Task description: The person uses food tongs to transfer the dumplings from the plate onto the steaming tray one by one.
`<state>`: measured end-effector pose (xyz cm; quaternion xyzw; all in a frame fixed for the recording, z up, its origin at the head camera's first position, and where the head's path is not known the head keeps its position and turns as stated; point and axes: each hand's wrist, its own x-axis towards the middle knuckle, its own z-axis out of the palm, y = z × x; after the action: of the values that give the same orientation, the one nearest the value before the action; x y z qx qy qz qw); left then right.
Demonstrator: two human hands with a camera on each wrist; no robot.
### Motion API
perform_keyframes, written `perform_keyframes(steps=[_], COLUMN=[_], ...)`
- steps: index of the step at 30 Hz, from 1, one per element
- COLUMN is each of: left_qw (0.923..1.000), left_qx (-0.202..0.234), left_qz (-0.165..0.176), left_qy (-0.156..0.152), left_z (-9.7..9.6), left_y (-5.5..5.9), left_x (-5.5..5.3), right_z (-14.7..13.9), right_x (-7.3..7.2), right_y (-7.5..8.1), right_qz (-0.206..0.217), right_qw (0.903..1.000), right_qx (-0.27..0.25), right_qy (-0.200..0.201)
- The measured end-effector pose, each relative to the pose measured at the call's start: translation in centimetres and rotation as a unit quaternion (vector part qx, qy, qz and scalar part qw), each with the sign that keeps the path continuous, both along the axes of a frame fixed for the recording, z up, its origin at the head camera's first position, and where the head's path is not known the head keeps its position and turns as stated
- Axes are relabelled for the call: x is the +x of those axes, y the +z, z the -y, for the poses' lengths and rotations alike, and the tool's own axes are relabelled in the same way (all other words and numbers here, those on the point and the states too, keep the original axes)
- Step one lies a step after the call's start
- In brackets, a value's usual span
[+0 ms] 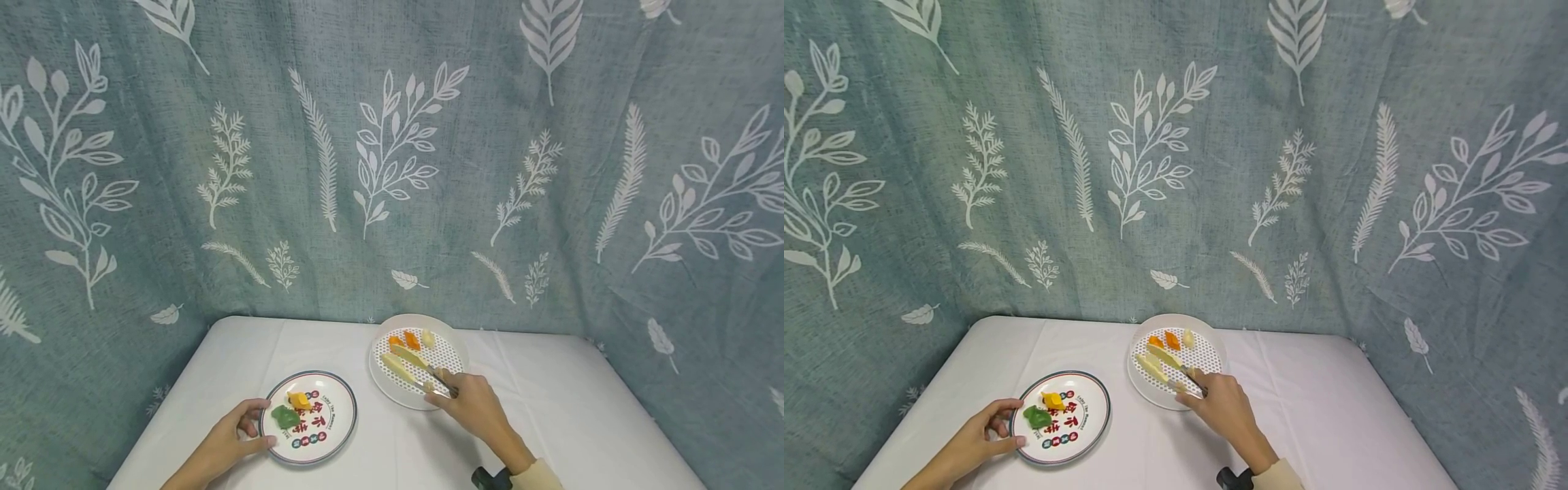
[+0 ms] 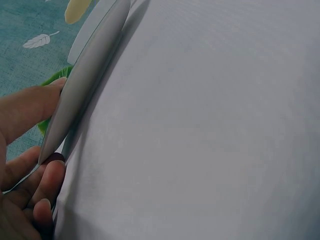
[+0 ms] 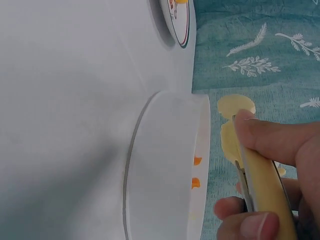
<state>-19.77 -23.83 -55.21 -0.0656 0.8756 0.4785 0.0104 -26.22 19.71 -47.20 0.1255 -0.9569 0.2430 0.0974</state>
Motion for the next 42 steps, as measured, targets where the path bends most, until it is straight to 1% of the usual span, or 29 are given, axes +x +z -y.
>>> perform_keyframes(steps=[8,15,21,31,36,42], left_qw=[1.0,0.9999,0.9999,0.9999,0.9999,0.9999], left_qx=[-0.001,0.01,0.012,0.014,0.011,0.011], left_qz=[0.004,0.003,0.002,0.001,0.002,-0.002], left_qy=[0.002,-0.002,0.0,-0.001,0.001,0.0], left_z=[0.0,0.0,0.0,0.0,0.0,-0.1], left_y=[-0.1,0.0,0.0,0.0,0.0,-0.1], left_x=[-0.1,0.0,0.1,0.1,0.1,0.0], right_z=[1.1,2.5,3.9,5.9,7.1,8.3], right_x=[0.7,1.3,1.8,2.6,3.0,3.6], right_y=[-0.4,-0.7,-1.1,-2.0,-2.4,-2.7], right_qz=[-0.022,-0.016,-0.018,-0.023,-0.02,-0.001], right_qw=[0.9993,0.9976,0.9956,0.9909,0.9899,0.9901], right_qx=[-0.013,-0.023,-0.033,-0.031,-0.033,-0.034], right_qy=[0.026,0.064,0.086,0.129,0.137,0.136])
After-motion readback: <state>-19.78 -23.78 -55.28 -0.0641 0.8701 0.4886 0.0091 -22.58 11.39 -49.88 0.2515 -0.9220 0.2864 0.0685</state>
